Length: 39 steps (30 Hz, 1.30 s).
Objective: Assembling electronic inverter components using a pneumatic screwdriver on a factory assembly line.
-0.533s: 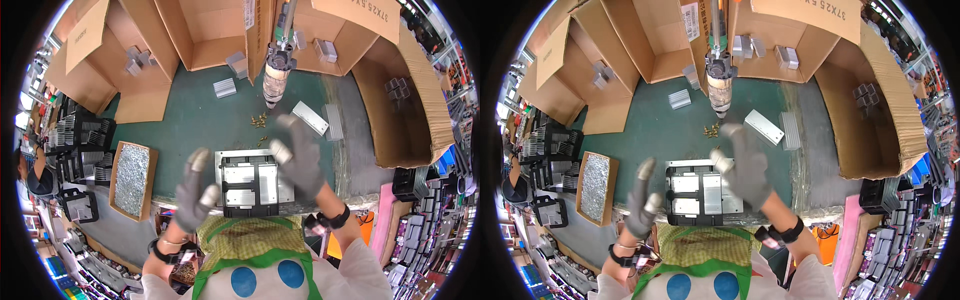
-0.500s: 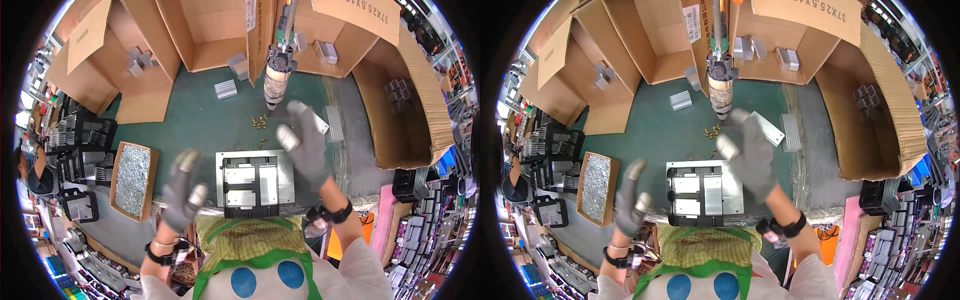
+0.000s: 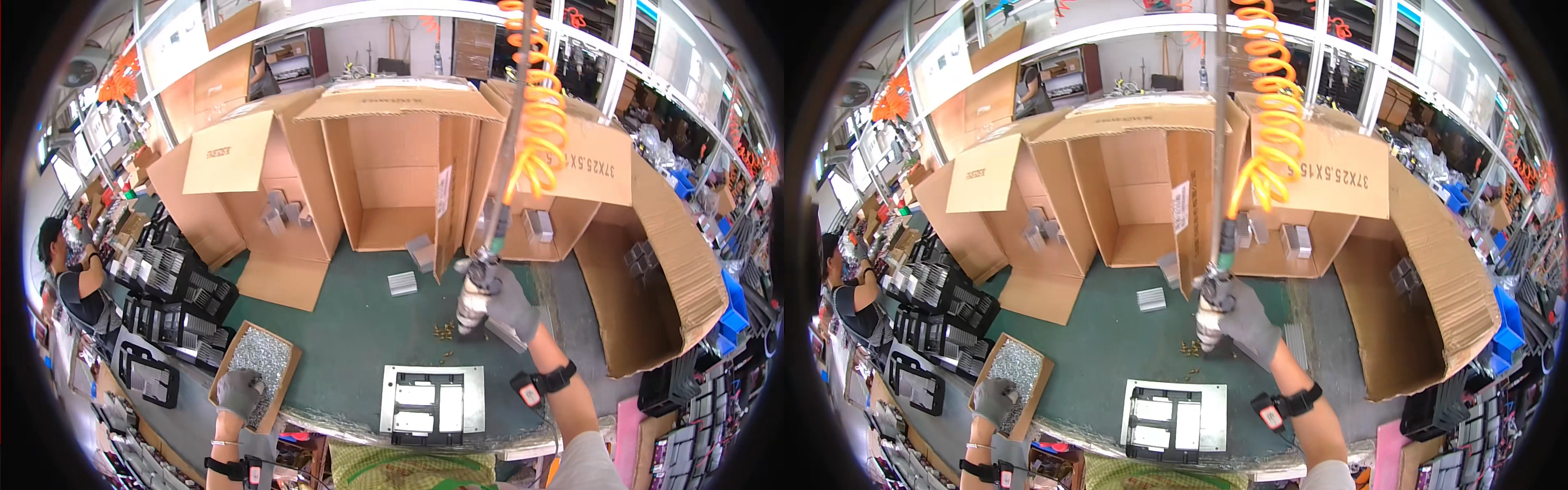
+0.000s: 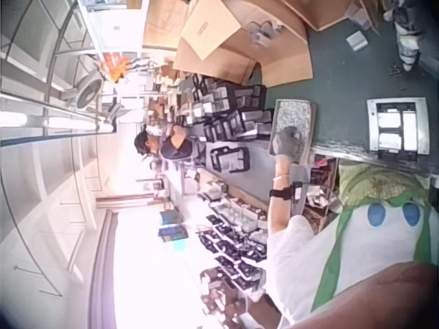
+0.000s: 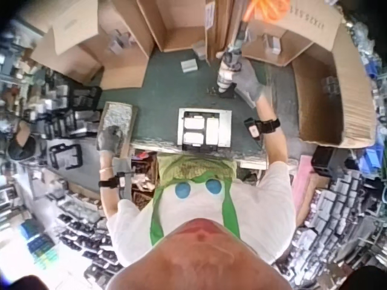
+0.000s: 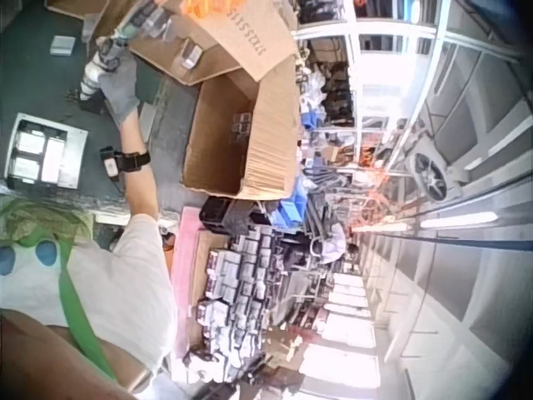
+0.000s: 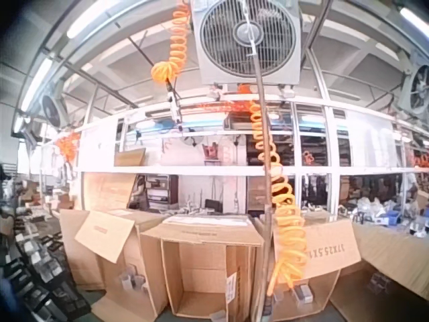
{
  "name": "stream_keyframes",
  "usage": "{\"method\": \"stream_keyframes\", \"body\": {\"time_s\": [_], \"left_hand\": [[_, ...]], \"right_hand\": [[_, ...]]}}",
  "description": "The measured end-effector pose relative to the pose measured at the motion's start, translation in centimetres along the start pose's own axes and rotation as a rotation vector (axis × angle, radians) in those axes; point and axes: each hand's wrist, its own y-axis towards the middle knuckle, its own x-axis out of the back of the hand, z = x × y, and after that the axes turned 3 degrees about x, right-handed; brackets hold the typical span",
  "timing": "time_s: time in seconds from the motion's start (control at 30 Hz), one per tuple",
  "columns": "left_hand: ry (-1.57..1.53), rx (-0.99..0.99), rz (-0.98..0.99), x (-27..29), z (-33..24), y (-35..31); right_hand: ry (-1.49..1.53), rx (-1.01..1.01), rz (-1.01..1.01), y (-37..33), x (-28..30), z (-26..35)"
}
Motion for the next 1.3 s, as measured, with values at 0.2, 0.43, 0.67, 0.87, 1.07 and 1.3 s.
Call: {"method": "stream_keyframes", "body": {"time_s": [0.2,0.43,0.67,0.87,1.07,1.3], "left_hand": [[0.146,-0.006,-0.061,1.7,-0.7,0.2],[-0.432,-0.330,-0.150,5.4,-11.9,-0.5],[-0.450,-1.051,0.150,2.6,-25.1,-4.1],[-0.406,-1.135,0.064,0.2,-27.4,-4.9],[-0.508,-0.963,-0.086,2.4,-24.7,-3.1],[-0.484,-0.493,-0.096,3.3,-17.7,-3.2]], "right_hand": [[-0.236,0.222,-0.094,-6.3,-0.7,0.4],[-0.193,0.204,-0.213,-10.5,-0.6,0.3],[0.063,0.127,-0.359,-11.8,3.0,-3.0],[-0.178,0.310,-0.312,-15.1,2.5,-2.9],[-0.055,0.425,-0.273,-16.2,-0.7,-0.2],[0.242,0.519,-0.074,-16.1,-4.7,1.7]]}}
